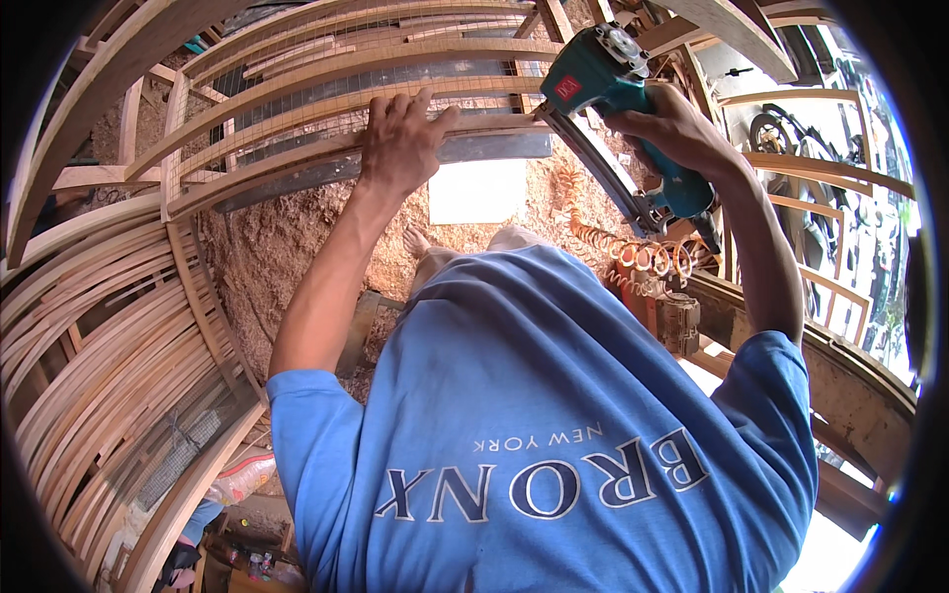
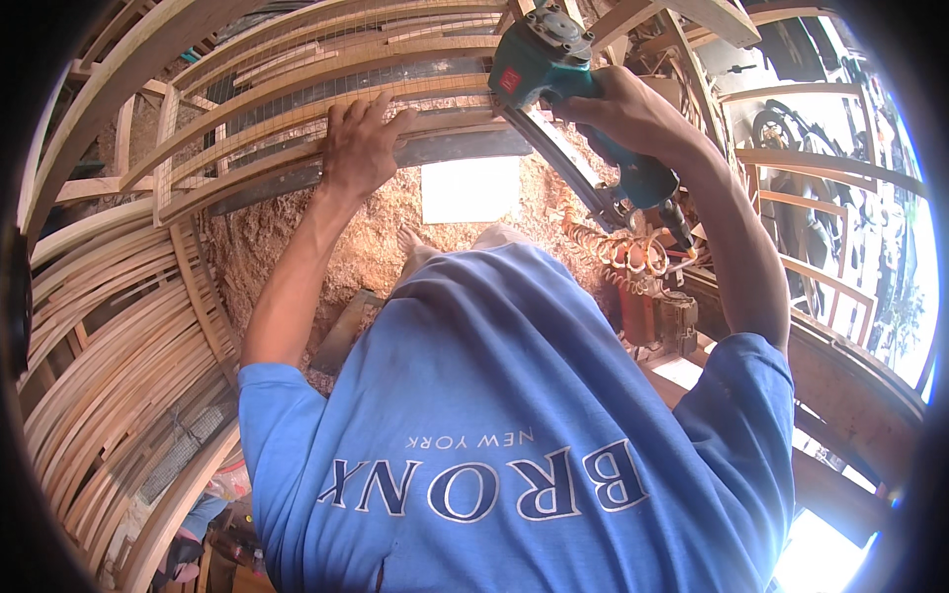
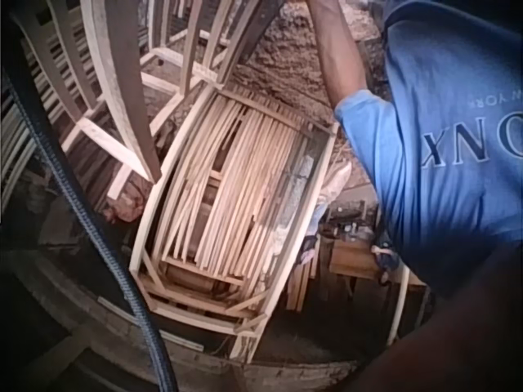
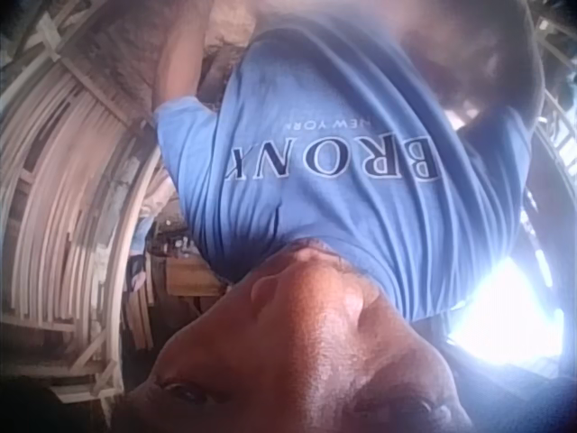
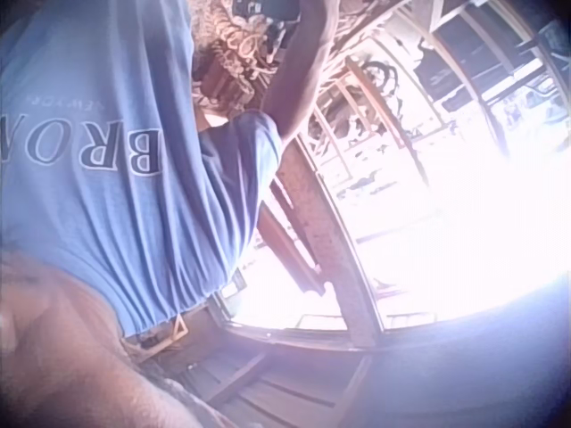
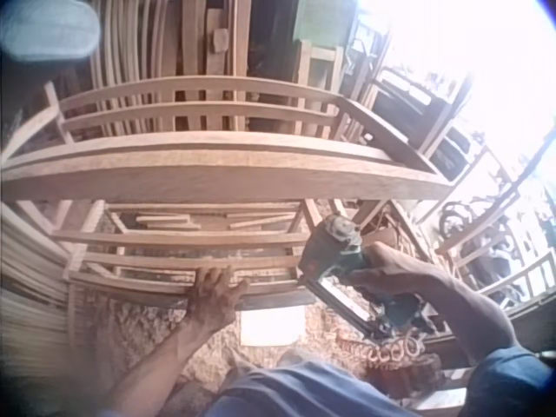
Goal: The person uses a nail gun to fasten wooden slats onto a curved wooden frame, then cuts a piece of wire mesh with shears. The person also briefly picks up a bottle of glue before returning to the assembly.
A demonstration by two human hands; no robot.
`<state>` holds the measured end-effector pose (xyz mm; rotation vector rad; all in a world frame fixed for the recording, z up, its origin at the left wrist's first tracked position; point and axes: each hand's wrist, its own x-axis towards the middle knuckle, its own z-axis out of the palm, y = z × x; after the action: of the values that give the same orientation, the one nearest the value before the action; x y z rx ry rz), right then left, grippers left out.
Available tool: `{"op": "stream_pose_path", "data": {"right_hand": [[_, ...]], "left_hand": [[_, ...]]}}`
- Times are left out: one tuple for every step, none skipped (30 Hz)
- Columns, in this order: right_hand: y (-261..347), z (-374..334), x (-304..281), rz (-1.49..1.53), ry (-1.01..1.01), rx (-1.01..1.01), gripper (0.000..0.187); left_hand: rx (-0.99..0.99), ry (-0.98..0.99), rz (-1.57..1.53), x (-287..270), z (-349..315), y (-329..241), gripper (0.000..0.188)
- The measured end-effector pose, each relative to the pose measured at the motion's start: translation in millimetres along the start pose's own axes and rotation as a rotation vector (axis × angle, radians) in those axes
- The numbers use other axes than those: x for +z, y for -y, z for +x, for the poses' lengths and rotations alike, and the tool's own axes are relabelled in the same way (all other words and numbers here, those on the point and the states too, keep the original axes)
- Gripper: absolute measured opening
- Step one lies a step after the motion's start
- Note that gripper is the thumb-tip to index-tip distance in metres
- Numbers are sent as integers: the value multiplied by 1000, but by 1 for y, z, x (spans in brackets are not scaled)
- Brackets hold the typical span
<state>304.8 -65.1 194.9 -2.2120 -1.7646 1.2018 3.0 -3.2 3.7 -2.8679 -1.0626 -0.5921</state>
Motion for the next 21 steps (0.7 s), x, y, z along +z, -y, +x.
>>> {"op": "stream_pose_path", "data": {"right_hand": [[1, 0, 0, 6, 4, 11, 40], [1, 0, 0, -20, -17, 7, 41], [2, 0, 0, -39, -36, 10, 41], [2, 0, 0, -47, -39, 11, 41], [2, 0, -1, -73, -50, 7, 42], [2, 0, -1, -87, -48, 2, 42], [2, 1, -1, -91, -41, 5, 43], [1, 1, -1, -97, -43, 1, 43], [-1, 2, -1, -94, -43, 4, 44], [-3, 3, -2, -92, -43, 7, 44], [-5, 3, -1, -66, -57, -31, 38], [-7, 4, 1, -40, -71, -70, 34], [-9, 6, 3, -14, -85, -109, 34], [-11, 7, 4, -28, -102, -110, 34], [-12, 9, 4, -42, -117, -111, 34], [-13, 10, 5, -56, -133, -113, 33], [-13, 10, 5, -53, -122, -106, 33], [-13, 10, 4, -50, -112, -99, 33], [-13, 9, 4, -46, -110, -60, 33], [-13, 9, 3, -33, -109, -90, 33], [-12, 8, 3, -19, -116, -86, 33]], "left_hand": [[-1, -6, -4, 0, 0, 0, 43], [-6, -11, -9, 0, 0, 0, 43], [-12, -9, -21, 0, 0, 0, 43], [-9, -12, -6, 0, -1, -1, 43], [-7, -9, 1, 0, -1, -1, 43], [-1, -28, 6, 0, -1, -1, 42], [-7, -5, 4, 0, -1, -1, 42], [-11, -2, -1, 1, -2, -1, 42], [-14, -1, -4, 1, -1, -1, 42], [-13, -6, -4, 1, -1, -1, 42], [-12, -9, -5, 1, -1, -1, 43], [-11, -11, -10, 1, -1, -1, 43], [-10, -13, -1, 1, -1, -1, 43], [-9, -12, 2, 1, 0, -1, 43], [-12, -2, 4, 0, 0, -1, 43], [-10, -10, -1, 0, 0, -1, 42], [-11, -8, -7, -1, 0, -1, 42], [-18, 9, -14, -1, 0, -2, 42], [-34, 40, -11, -2, 0, -2, 41], [-57, 86, -7, -2, 0, -3, 40], [-74, 114, -12, -2, 0, -3, 39]]}}
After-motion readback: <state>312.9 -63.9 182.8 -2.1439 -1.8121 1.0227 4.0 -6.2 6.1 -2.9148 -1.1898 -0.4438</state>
